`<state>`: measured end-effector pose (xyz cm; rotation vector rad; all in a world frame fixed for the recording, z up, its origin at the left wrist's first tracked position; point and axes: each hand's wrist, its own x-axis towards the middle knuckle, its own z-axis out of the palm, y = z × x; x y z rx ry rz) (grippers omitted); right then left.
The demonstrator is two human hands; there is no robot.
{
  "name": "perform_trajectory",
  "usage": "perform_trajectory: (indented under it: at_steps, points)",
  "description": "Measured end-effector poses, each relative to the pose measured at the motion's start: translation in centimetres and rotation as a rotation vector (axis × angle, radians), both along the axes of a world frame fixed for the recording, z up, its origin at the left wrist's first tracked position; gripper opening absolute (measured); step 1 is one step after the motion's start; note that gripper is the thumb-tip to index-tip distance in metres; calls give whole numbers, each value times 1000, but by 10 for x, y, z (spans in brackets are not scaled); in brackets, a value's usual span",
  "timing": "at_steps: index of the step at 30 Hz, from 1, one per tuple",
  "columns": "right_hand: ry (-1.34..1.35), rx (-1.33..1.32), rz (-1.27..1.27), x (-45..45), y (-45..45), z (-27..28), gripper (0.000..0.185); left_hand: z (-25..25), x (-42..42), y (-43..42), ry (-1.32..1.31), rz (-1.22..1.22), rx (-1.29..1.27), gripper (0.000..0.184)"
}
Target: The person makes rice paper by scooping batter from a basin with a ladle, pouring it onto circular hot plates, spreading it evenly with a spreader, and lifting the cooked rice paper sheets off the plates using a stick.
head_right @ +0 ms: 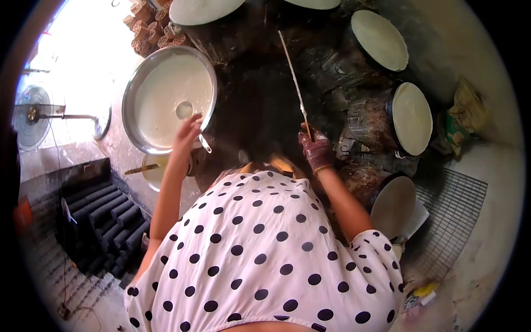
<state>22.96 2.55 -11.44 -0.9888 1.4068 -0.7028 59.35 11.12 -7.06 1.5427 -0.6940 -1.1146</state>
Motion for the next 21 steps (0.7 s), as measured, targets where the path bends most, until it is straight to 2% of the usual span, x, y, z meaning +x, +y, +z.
perform_trajectory:
  at_steps: [1,2,3,4,5,6,7,9,10,11,13,14,15,17,21]
  points:
    - [-6,-11,-13,-2,-1,3,28,86,-13,-2,122,-102,-236,25]
    - [34,18,-25,-3,-1,6,28,108,5,29,141,-165,-338,26]
    - [69,42,-36,-4,-3,8,28,170,-10,21,128,-383,-771,13]
    - [50,16,-49,-5,-6,11,28,233,-24,12,436,-876,-1344,6]
    - [58,57,-34,-5,-6,12,28,296,-39,4,693,-1414,-1550,16]
    - [67,96,-19,-5,-7,12,27,322,-46,25,450,-1512,-1694,24]
    - [53,73,-33,-6,-8,10,27,339,-48,43,376,-1593,-1567,20]
    - [68,69,95,-10,-11,7,28,351,-52,63,-97,-1504,-1653,12]
    - [161,123,136,-4,-13,41,25,352,-54,65,-232,-1449,-1663,11]
    - [159,110,133,-7,-15,39,25,351,-56,61,-263,-1417,-1675,10]
    - [-39,19,177,-10,-17,36,27,353,-59,53,-294,-1370,-1700,9]
    - [56,9,275,-13,-21,36,30,354,-60,49,-306,-1350,-1714,8]
    - [53,5,266,-16,-22,37,30,356,-61,47,-315,-1327,-1730,7]
    - [245,-170,439,-15,-24,66,33,358,-61,44,-332,-1276,-1775,6]
    - [257,-240,513,-24,-25,78,36,363,-59,38,-347,-1172,-1867,4]
